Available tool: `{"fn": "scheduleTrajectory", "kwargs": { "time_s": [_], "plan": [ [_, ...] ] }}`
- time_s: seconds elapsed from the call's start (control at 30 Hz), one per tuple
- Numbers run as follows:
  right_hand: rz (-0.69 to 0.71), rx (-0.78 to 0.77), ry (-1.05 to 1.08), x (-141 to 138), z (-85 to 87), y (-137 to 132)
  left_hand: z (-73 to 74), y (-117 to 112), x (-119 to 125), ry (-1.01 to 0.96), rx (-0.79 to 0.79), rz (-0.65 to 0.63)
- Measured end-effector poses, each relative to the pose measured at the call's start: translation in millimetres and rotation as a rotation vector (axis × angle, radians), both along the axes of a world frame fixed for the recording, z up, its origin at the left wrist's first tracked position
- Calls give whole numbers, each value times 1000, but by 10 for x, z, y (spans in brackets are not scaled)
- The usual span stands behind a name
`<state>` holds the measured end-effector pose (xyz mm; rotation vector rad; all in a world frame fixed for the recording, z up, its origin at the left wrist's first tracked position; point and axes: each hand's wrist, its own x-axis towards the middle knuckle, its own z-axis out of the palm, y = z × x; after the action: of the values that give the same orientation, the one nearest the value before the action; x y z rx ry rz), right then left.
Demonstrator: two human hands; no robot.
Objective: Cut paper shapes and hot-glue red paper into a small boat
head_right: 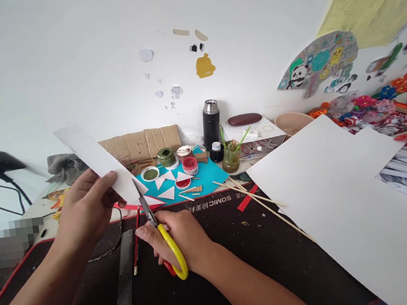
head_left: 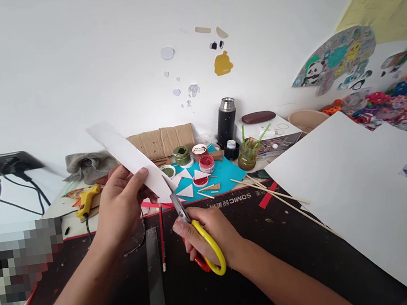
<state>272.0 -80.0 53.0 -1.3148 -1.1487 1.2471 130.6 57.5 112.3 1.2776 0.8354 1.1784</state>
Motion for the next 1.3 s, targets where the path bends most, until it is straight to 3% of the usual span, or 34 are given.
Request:
{"fn": "scheduleTrajectory", "kwargs": {
  "time_s": [0.3,0.9,1.3],
  "plan": [
    [42,-28,193,-11,-46,26,-31,37,-22,-3,12,1],
    [-31,67,-6,13,-29,7,20,-53,11,38,-13,-8],
    [-68,91,-28,9,3,-9,5,-122,42,112,-31,-126]
  ]
}}
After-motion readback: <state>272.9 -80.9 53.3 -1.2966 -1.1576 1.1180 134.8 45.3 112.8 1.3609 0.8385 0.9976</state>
